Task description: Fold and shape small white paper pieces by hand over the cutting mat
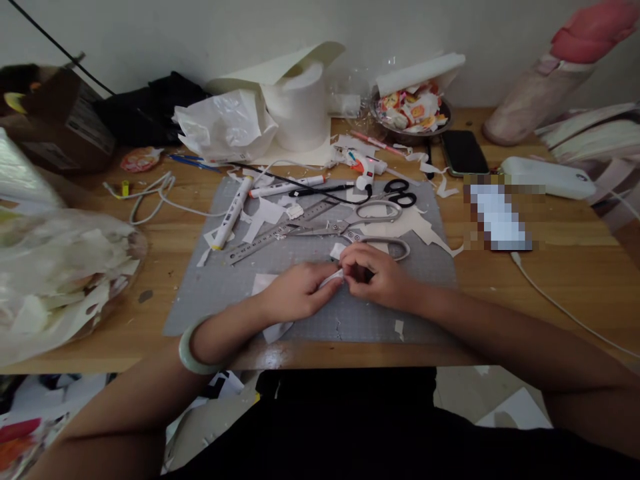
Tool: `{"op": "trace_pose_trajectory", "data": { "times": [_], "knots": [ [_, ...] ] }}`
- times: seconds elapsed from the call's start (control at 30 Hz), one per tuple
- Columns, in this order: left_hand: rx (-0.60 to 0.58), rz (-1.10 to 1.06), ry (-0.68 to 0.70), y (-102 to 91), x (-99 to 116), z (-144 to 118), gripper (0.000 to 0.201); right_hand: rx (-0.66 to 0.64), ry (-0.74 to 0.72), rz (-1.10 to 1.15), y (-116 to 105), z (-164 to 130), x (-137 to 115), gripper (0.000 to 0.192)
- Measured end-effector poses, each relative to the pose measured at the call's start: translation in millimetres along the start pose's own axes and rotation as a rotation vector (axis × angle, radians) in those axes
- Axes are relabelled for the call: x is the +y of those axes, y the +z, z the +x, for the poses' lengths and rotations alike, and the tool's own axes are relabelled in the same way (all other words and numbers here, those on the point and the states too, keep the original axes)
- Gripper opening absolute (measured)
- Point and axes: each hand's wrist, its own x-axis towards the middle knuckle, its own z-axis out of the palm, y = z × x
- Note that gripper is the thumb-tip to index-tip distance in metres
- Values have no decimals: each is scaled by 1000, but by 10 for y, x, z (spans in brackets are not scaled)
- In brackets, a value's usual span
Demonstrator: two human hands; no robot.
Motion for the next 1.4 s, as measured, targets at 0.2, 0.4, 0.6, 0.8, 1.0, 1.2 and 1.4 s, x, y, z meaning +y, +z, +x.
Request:
{"op": "trace_pose_trajectory", "data": {
  "times": [0.2,0.4,0.6,0.8,1.0,1.2,1.4],
  "knots": [
    [2,33,-15,-2,3,-4,27,79,-15,5,-11,4,2,13],
    [2,26,-14,2,-6,-7,27,69,-3,27,-5,-17,0,14],
    [-12,10,-19,7,-5,3,26,31,-53,-20,-1,-6,12,10],
    [-13,27,-29,7,-7,4,26,59,-11,-17,-9,5,-1,12],
    [4,44,-27,5,-3,-1,30,147,10,13,-27,10,-18,11],
    [-8,-4,-15,8,-13,-1,27,17,-25,-34,-11,-7,0,12],
    [-17,14,-46,6,-6,-3,27,33,6,3,-14,2,-4,11]
  ]
}}
